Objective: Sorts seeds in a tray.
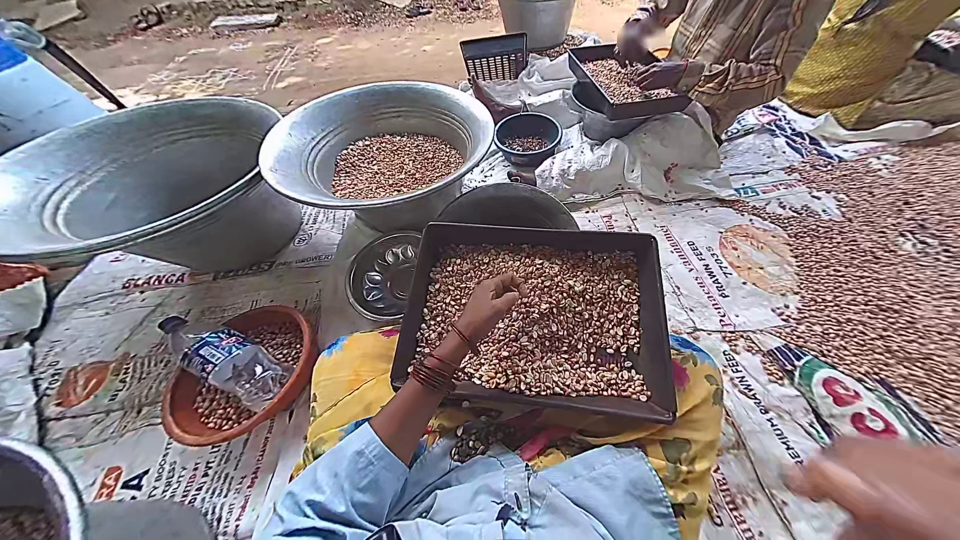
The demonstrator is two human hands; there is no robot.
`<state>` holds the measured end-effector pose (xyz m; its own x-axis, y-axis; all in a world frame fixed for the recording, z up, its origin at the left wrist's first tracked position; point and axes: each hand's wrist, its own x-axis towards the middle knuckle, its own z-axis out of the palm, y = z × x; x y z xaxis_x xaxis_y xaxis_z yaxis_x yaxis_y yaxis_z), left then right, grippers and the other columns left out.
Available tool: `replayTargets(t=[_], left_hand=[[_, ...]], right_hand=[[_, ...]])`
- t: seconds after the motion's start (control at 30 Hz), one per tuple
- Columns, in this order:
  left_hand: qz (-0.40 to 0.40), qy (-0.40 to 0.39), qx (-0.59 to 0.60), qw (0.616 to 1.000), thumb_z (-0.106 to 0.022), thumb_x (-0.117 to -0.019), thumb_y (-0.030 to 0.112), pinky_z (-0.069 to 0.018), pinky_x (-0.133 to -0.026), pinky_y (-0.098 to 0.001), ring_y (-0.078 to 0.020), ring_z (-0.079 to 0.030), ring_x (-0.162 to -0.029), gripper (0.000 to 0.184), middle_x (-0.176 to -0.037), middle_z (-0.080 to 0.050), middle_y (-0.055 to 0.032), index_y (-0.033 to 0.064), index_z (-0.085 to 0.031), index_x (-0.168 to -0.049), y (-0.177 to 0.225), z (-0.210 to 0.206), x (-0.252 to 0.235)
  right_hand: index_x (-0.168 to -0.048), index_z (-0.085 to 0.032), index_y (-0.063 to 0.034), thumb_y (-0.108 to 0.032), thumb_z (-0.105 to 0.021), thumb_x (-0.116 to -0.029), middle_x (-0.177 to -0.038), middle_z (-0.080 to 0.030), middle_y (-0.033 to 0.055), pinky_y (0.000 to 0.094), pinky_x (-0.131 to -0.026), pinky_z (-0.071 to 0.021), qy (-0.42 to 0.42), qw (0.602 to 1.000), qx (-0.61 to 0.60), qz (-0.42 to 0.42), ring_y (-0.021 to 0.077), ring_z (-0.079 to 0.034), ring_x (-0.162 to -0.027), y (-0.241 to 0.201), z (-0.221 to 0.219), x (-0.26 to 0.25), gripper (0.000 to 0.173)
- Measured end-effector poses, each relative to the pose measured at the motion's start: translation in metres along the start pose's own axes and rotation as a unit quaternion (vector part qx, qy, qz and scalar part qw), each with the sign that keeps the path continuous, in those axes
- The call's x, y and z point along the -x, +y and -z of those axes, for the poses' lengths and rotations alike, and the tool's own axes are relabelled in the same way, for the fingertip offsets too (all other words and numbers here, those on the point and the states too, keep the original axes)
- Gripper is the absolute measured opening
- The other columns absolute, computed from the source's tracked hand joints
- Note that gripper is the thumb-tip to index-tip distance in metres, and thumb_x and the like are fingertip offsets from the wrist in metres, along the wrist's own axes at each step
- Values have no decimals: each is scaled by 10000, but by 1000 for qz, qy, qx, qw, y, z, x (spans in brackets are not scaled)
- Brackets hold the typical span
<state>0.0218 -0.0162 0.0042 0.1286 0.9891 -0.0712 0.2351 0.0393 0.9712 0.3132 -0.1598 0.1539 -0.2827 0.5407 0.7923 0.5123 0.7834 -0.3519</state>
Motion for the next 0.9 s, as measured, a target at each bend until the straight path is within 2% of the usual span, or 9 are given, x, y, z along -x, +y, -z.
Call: replayTargets(t=[0.07,0.17,0.23,0.3,0.43,0.6,0.77,0.83,0.9], left_hand=[[-27,-18,-149,988,-554,-1006,166,-420,-621,-240,-26,-464,-614,204,-747,-570,40,50,-683,-1115,-3,-3,2],[-68,-33,-290,954,-568,-1010,176,-496,-705,-381,-187,-566,-687,249,-804,-648,-92,45,-715,-1163,3,-16,7],[-82,-53,-332,938,-545,-1014,140,-531,-816,-471,-287,-657,-821,255,-945,-711,-160,39,-723,-1165,6,-26,7],[-93,-71,-358,926,-518,-1030,130,-532,-894,-505,-326,-694,-950,267,-1066,-726,-176,47,-723,-1179,7,-36,6],[-94,-82,-422,898,-466,-1063,124,-535,-927,-540,-373,-698,-1086,303,-1181,-714,-197,37,-704,-1229,9,-50,2],[-52,-109,-472,873,-485,-1060,135,-533,-922,-552,-400,-681,-1101,309,-1212,-682,-224,42,-653,-1301,8,-60,-10],[-52,-123,-432,892,-493,-1035,135,-522,-941,-548,-387,-665,-1116,301,-1215,-663,-224,8,-649,-1259,5,-57,-12],[-74,-133,-367,918,-543,-1001,115,-523,-931,-527,-362,-673,-1053,265,-1152,-677,-219,-11,-670,-1196,6,-45,-5],[-115,-197,-256,939,-599,-986,101,-533,-858,-451,-284,-668,-897,219,-1003,-694,-199,-50,-686,-1118,7,-24,9]], right_hand=[[-1099,-739,-150,-226,-514,-1077,-885,-726,31,202,-659,-516,4,997,65,-41,78,-663,-763,48,-42,20,238],[-1050,-806,-158,-200,-531,-1008,-904,-776,61,361,-581,-550,-78,978,153,-117,195,-731,-739,86,-83,58,281],[-1010,-806,-151,-208,-546,-980,-865,-761,58,396,-550,-551,-114,969,162,-145,222,-728,-704,95,-96,77,268],[-997,-805,-145,-207,-565,-970,-852,-757,59,420,-540,-556,-134,965,168,-153,238,-733,-701,97,-101,87,250],[-998,-802,-144,-178,-590,-955,-873,-763,58,445,-544,-561,-148,961,167,-161,252,-742,-716,97,-104,90,218],[-1009,-798,-140,-177,-606,-962,-900,-770,60,446,-568,-579,-157,963,148,-160,255,-752,-747,99,-114,90,201],[-1009,-799,-134,-168,-628,-941,-868,-753,71,460,-562,-570,-185,958,138,-168,266,-738,-718,100,-123,94,187],[-1046,-793,-123,-137,-662,-937,-935,-756,95,509,-614,-580,-218,948,124,-195,306,-744,-783,102,-124,95,171],[-1091,-784,-116,-109,-704,-931,-1026,-748,138,580,-674,-575,-256,932,109,-230,366,-738,-870,105,-121,93,179]])
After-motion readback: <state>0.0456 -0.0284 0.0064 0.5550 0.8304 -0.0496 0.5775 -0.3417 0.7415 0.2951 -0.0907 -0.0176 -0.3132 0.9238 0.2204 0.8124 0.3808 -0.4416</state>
